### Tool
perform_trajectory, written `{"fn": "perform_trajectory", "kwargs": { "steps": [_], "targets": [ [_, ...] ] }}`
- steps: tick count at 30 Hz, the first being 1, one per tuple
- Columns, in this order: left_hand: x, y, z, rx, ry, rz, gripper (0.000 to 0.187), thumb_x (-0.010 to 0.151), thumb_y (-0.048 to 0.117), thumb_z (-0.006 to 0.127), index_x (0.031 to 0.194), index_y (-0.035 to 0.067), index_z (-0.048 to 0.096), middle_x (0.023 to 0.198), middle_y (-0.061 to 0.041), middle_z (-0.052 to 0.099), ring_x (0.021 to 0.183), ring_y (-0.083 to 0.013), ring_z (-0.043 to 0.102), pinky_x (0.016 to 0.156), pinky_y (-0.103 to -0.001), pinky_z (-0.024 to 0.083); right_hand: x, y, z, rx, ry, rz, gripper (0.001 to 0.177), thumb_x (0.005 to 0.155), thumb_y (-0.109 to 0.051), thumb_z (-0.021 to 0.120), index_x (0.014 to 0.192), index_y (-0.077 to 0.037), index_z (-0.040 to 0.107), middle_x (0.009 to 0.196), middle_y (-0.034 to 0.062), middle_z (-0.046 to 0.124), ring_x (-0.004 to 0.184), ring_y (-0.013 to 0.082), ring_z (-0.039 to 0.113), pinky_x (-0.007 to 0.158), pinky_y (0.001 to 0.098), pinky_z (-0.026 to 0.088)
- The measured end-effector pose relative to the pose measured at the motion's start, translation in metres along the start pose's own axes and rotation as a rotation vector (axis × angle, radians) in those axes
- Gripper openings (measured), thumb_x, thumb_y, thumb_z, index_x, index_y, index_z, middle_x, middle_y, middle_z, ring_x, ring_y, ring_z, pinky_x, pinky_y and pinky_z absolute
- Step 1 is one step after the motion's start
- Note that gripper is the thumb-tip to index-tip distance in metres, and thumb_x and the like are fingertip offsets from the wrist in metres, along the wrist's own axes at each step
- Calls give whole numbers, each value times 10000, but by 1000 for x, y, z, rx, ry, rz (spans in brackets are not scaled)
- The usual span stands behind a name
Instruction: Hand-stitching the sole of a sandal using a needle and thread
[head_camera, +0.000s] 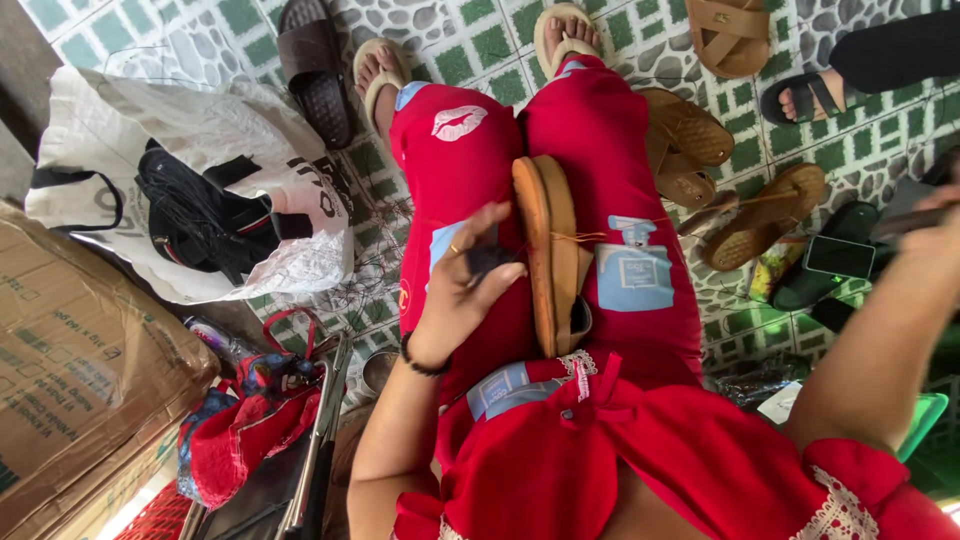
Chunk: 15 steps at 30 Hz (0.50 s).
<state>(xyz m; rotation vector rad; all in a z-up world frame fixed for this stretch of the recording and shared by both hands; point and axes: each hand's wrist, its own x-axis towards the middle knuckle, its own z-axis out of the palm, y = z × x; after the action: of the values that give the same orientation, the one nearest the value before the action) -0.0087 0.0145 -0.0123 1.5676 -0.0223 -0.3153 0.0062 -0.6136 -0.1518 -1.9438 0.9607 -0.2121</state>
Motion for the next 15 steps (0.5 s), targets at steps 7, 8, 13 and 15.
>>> {"fn": "perform_trajectory", "kwargs": {
  "steps": [7, 8, 13, 15],
  "targets": [
    [45, -16, 25, -497, 5, -144, 166, 951, 65, 584, 1045, -45, 665, 987, -177, 709, 809, -226, 715, 671, -315, 620, -257, -173, 164, -165, -560, -963, 318, 946, -219, 604, 1165, -14, 710, 1276, 162, 614, 877, 264, 653, 666, 337, 559],
    [55, -9, 20, -486, 1, -151, 166, 951, 65, 584, 1045, -45, 665, 987, -177, 709, 809, -226, 715, 671, -315, 620, -258, -175, 171, -156, -558, -953, 318, 946, -219, 604, 1165, -14, 710, 1276, 162, 614, 877, 264, 653, 666, 337, 559],
    [126, 19, 2, -45, 65, -39, 121, 901, 223, 653, 863, 149, 743, 587, -11, 665, 473, -55, 489, 485, -171, 458, -260, -187, 175, 477, -1550, -464, 149, 823, -259, 676, 820, -131, 753, 1211, 225, 617, 681, 161, 636, 600, 273, 511],
    [168, 17, -13, -6, 145, 40, 185, 899, 241, 649, 766, 124, 705, 538, -18, 630, 446, -79, 488, 480, -179, 443, -268, -196, 185, 577, -1600, -384, 185, 856, -247, 652, 794, -92, 732, 986, 162, 664, 646, 183, 670, 582, 287, 534]
  ]
}}
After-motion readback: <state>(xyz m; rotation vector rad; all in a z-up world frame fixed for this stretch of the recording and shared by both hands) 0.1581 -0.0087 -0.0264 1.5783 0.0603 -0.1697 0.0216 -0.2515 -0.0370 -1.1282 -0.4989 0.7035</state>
